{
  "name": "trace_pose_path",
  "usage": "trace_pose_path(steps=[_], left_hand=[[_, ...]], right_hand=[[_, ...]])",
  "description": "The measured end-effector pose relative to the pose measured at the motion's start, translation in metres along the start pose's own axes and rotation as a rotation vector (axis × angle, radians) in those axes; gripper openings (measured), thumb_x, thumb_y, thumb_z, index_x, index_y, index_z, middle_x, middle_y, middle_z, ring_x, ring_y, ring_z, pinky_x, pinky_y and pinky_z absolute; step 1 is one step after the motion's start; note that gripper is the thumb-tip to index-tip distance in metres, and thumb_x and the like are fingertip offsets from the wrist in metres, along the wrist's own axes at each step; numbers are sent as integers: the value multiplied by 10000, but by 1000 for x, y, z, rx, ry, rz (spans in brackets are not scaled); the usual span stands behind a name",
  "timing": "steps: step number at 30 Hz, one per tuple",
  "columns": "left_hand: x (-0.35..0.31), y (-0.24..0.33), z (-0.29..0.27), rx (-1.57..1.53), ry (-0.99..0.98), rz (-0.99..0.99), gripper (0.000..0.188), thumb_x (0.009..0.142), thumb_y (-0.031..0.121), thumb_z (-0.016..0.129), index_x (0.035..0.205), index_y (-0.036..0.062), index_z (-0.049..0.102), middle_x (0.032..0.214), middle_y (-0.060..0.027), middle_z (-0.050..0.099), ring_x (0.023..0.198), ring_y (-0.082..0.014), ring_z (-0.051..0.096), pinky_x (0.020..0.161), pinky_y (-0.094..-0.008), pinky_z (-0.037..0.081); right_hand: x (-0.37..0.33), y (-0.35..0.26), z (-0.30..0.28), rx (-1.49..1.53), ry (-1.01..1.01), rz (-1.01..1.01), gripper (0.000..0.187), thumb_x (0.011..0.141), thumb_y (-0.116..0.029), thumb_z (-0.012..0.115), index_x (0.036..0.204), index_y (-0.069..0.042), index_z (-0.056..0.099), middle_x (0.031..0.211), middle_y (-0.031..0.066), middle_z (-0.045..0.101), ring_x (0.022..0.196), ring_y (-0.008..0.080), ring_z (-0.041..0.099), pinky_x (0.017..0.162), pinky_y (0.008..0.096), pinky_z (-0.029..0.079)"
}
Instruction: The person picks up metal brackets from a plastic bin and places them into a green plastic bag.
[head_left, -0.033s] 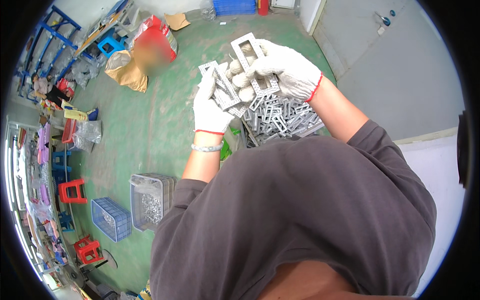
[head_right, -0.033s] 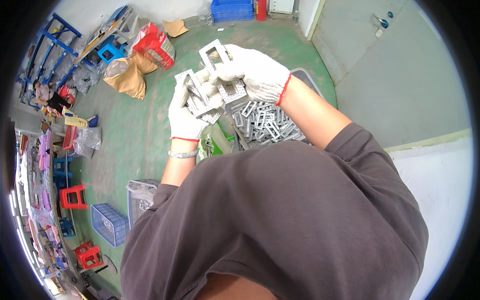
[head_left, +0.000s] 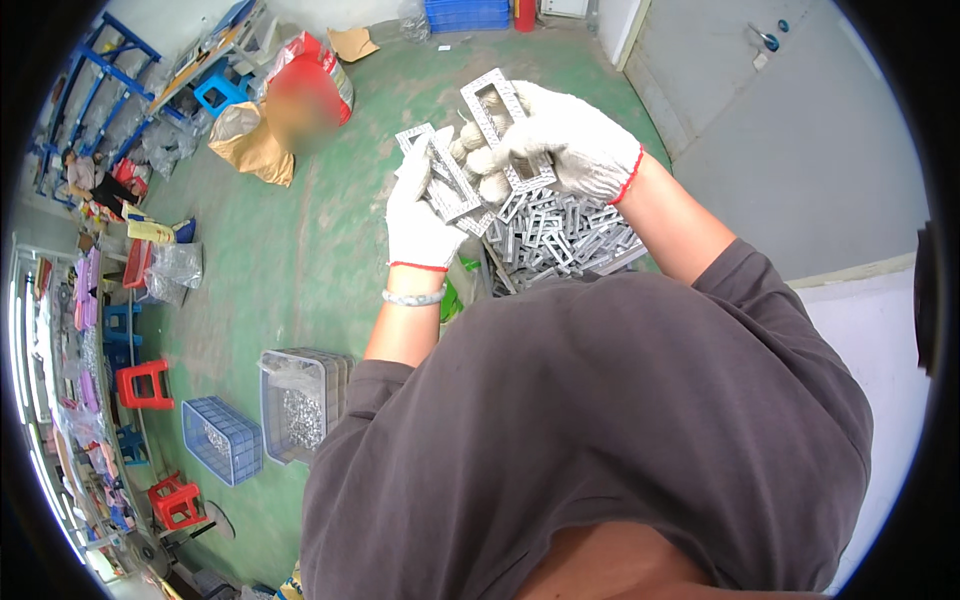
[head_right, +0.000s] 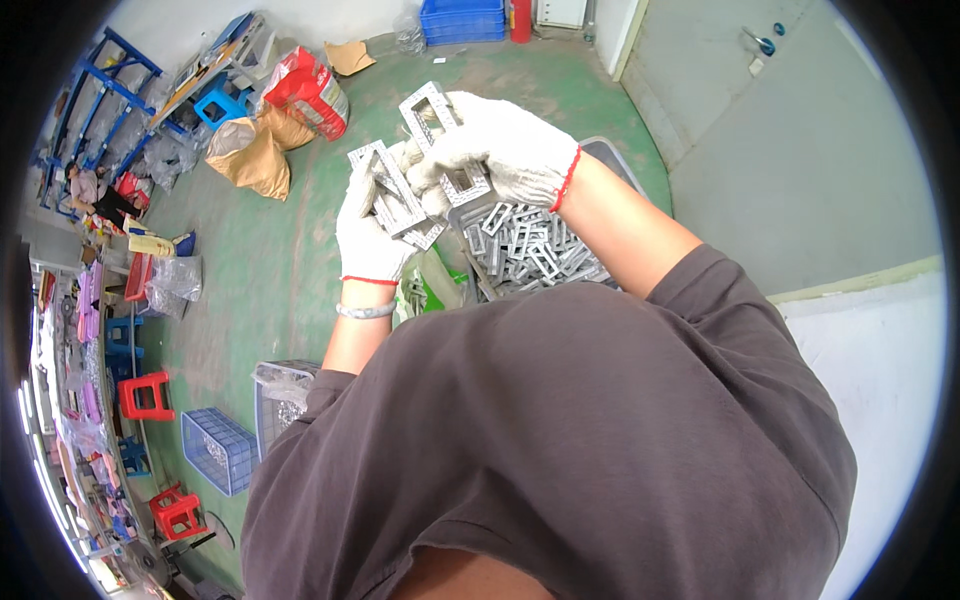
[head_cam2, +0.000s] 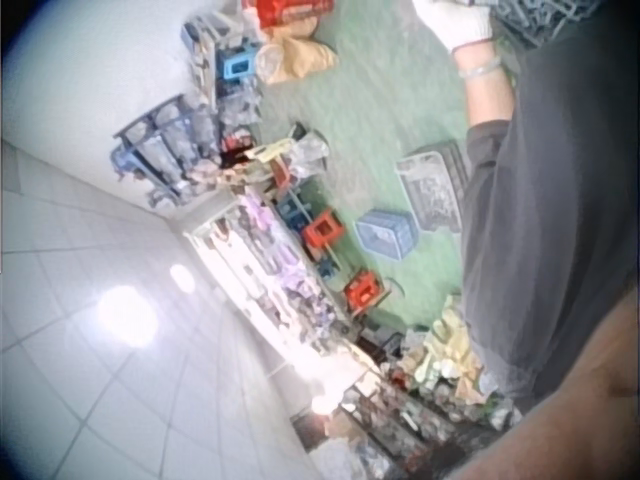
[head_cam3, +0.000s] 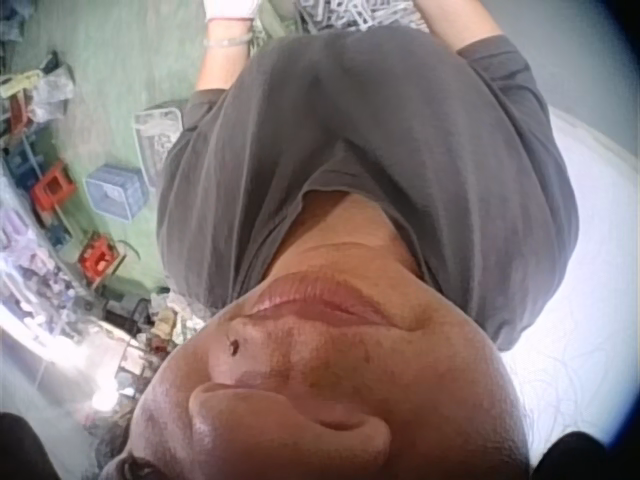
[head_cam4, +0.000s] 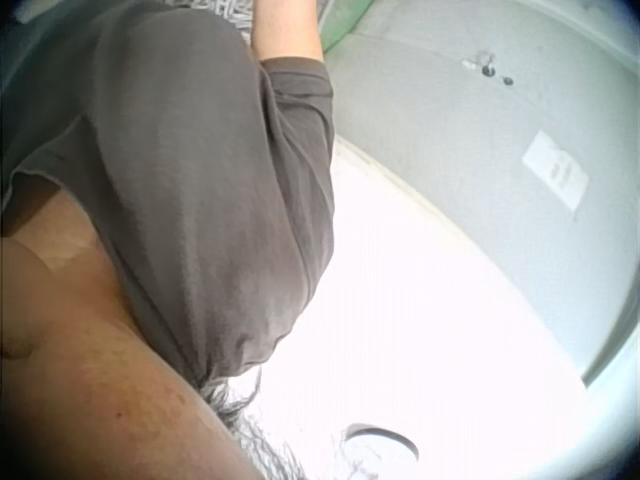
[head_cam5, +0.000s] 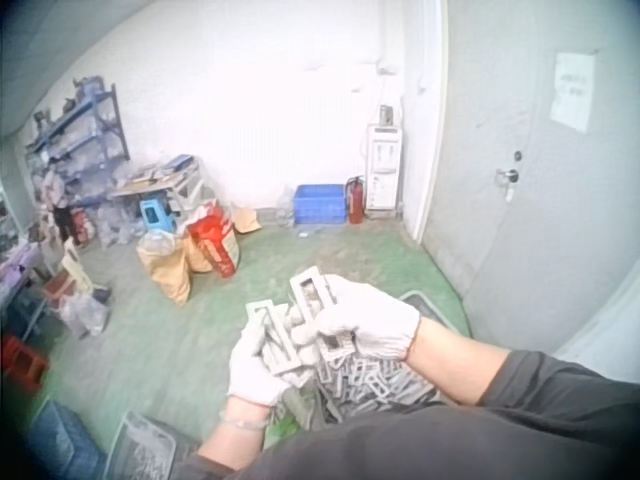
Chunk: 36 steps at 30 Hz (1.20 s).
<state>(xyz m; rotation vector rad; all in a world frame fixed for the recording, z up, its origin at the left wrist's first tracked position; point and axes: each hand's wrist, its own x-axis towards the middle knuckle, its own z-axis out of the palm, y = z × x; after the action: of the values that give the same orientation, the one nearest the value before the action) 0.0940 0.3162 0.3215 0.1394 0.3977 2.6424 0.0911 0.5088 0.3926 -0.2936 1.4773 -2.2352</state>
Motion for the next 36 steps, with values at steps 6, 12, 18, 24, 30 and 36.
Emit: trace_pose_path(steps=[6,12,18,24,30,36], left_hand=[[3,-1,-11,-51,-18,-10,453,1026,339,456,1307,-10,522,1260,-177,616,1130,-334,611,962,-492,514],[5,0,-6,-60,142,28,548,1002,501,483,1337,70,538,1315,-163,595,1193,-334,581,1017,-506,474],[4,9,-50,-70,185,52,437,1008,438,499,1267,99,590,1255,-152,632,1135,-336,620,1012,-515,490],[-16,29,-124,-117,121,74,512,981,364,539,1337,-3,505,1233,-210,615,1144,-400,605,1028,-568,466],[-62,57,-219,76,651,64,399,933,271,643,1184,-28,561,1081,-195,647,920,-337,657,833,-489,568],[-65,48,-276,229,873,-206,291,919,242,670,1122,43,606,1049,-184,677,845,-327,687,733,-465,595]], right_hand=[[2,-5,14,-696,54,-114,659,730,-31,693,1351,14,476,1163,129,643,995,199,664,816,298,563],[23,7,14,-1217,89,-177,1117,643,-329,836,1528,14,247,1373,258,532,1202,342,600,1017,385,476],[46,19,7,-893,29,36,838,863,-354,713,1497,35,328,1365,205,568,1207,246,594,1008,330,470],[76,77,-46,-519,202,154,581,913,-254,691,1383,32,506,1075,101,685,846,138,664,701,279,559],[103,223,-98,-734,131,678,608,717,-335,780,1218,-16,651,1004,156,715,678,189,675,602,320,547],[140,347,-52,-1232,7,808,648,700,-593,714,1046,-46,738,994,188,725,938,354,699,828,423,540]])
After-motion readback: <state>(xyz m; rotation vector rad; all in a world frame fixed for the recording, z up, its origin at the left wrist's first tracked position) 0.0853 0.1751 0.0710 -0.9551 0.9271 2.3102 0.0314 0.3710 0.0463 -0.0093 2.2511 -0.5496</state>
